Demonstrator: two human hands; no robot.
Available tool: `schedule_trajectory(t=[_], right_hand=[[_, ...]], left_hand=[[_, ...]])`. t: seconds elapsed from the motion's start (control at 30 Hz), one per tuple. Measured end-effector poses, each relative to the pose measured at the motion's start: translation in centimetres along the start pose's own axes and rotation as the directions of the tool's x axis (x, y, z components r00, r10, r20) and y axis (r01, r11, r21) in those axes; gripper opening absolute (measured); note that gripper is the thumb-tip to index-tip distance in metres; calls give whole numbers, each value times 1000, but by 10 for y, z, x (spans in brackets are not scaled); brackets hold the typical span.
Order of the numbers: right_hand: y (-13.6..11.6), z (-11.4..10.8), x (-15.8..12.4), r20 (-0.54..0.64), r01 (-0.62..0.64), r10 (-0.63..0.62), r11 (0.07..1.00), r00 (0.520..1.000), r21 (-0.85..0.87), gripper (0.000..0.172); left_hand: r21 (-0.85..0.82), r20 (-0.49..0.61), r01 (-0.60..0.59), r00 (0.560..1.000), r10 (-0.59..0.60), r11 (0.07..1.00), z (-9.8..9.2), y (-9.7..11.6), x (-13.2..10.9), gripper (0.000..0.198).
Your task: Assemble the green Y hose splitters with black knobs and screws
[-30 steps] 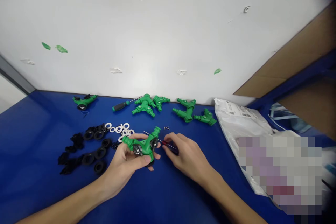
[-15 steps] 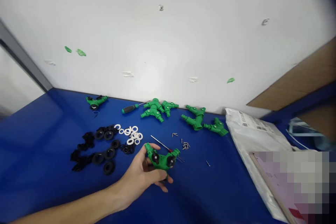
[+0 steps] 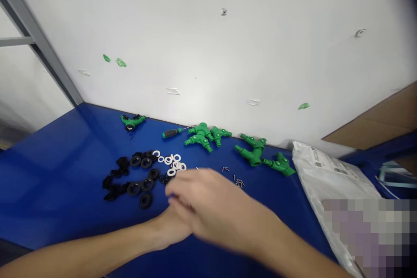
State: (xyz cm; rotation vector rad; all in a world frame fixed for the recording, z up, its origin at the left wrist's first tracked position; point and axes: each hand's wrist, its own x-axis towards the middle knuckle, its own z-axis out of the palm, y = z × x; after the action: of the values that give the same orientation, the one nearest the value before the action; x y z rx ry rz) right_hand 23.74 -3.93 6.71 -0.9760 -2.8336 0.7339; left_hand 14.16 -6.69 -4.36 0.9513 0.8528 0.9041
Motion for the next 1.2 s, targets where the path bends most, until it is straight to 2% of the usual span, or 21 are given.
schedule_trajectory(t=[0.1, 0.13, 0.2, 0.3, 0.4, 0.5, 0.67, 0.8, 0.9, 0.97, 1.1, 1.2], right_hand=[[21, -9, 48, 154, 30, -14, 994, 988, -103, 12], [28, -8, 61, 248, 68, -26, 985, 968, -162, 14], [40, -2, 79, 330, 116, -51, 976, 943, -183, 19], [48, 9, 89, 374, 165, -85, 969, 924, -186, 20], [51, 12, 87, 367, 194, -131, 971, 921, -141, 18], [57, 4, 76, 293, 192, -164, 979, 942, -69, 14], [74, -8, 44, 67, 107, -108, 994, 992, 15, 15], [86, -8, 26, -165, 16, 35, 953, 986, 302, 12], [90, -4, 22, -192, -64, 163, 896, 968, 440, 8], [89, -2, 22, -173, -90, 187, 887, 967, 452, 10], [88, 0, 18, -212, -67, 187, 879, 959, 472, 11], [91, 3, 4, -280, -65, 256, 834, 925, 547, 11]], left_hand=[[-60, 35, 151, 988, -149, 987, 1, 3, -2, 32], [-109, 49, 185, 982, -180, 977, 2, 5, -2, 40], [-178, 72, 216, 976, -207, 960, 2, 6, -3, 48], [-183, 117, 228, 971, -209, 956, 1, 6, -2, 52], [-196, 139, 235, 968, -210, 952, 0, 5, -2, 55], [-217, 143, 232, 968, -204, 948, 0, 4, -2, 57], [-186, 165, 218, 968, -188, 958, 0, 5, -2, 53], [-179, 179, 207, 968, -175, 962, 1, 7, -3, 51], [-155, 174, 210, 968, -182, 965, 2, 8, -4, 52], [-136, 173, 208, 968, -183, 969, 2, 7, -4, 53], [-114, 172, 187, 971, -166, 976, 1, 7, -3, 51], [-106, 184, 183, 970, -161, 977, 0, 6, -4, 50]])
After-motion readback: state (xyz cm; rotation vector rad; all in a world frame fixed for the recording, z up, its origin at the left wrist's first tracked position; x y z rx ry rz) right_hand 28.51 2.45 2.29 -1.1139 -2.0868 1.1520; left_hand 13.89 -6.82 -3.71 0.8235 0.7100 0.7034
